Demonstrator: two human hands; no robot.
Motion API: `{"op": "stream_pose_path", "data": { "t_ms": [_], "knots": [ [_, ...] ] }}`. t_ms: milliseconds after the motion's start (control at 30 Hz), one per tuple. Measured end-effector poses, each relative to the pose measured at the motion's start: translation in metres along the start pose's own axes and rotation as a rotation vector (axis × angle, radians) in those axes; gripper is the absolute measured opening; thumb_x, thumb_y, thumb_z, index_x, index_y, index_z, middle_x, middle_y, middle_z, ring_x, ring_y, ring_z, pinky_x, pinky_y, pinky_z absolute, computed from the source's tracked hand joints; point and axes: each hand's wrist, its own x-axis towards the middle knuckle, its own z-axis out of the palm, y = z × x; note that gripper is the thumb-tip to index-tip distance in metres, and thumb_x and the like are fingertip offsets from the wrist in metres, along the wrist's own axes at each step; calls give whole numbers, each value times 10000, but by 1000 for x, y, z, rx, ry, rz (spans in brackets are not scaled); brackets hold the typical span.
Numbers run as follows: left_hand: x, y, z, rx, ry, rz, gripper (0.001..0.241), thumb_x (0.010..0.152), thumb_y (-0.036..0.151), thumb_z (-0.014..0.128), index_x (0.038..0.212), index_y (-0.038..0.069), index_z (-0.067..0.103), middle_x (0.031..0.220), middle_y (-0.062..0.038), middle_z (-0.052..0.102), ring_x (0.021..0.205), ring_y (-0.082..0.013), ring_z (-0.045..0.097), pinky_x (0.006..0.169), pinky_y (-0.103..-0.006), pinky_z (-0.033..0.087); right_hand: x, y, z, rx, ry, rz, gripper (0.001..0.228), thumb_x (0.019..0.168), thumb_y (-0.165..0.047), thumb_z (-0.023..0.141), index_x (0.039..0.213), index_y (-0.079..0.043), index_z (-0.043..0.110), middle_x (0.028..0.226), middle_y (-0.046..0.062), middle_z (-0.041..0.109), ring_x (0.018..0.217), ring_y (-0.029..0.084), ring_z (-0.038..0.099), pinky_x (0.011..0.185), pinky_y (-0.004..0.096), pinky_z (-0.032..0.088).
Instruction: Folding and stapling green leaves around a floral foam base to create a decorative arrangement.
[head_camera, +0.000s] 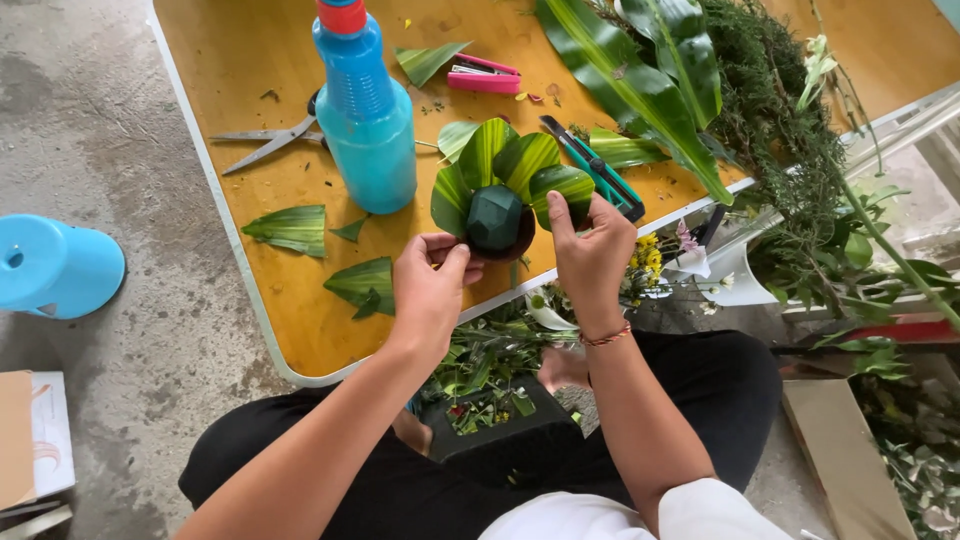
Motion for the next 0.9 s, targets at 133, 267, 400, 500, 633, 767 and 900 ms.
{"op": "stream_pose_path", "data": {
  "t_ms": [133,267,400,500,633,767,900],
  "knots": [
    [1,-1,0,0,1,-1,165,968,44,636,1119,-11,602,919,-110,641,787,-184,750,716,-309,671,1,0,-1,26,-34,21,205,999,-170,758,844,-37,768,643,89,684,651,116,622,695,333,546],
    [2,-4,1,-13,-9,14,159,970,43,630,1117,-6,592,922,-105,632,782,-172,740,720,-303,669,-1,-10,1,44,-45,43,179,980,-161,768,854,-35,775,645,104,700,678,104,630,686,336,545],
    [2,-5,1,-19,-6,21,160,971,42,629,1116,-11,589,921,-110,628,778,-181,738,717,-310,669,-3,3,3,50,-39,48,188,974,-162,772,841,-29,779,653,109,711,663,123,648,676,348,547],
    [1,-4,1,-26,-5,18,163,970,44,630,1118,-9,585,924,-108,624,779,-176,735,718,-306,669,-5,3,4,42,-48,61,177,966,-155,781,842,-29,777,640,110,703,675,98,630,671,341,546],
    [1,-2,1,-18,-5,20,157,969,43,634,1114,-7,597,917,-114,633,785,-186,743,716,-315,673,-1,2,7,62,-46,103,197,944,-163,790,805,-25,767,574,96,652,641,72,543,613,318,527],
    [1,-3,2,-13,0,22,164,964,43,640,1111,-16,598,914,-113,637,788,-195,748,713,-320,672,-2,4,7,74,-61,129,203,943,-159,788,786,-33,763,558,86,635,625,76,526,595,317,520],
    [0,-1,0,-24,2,20,170,964,41,634,1117,-23,597,919,-108,624,789,-184,736,721,-312,665,-7,-15,5,142,-71,199,266,960,-233,759,762,-58,732,545,57,612,569,109,568,596,294,520]
  ]
}}
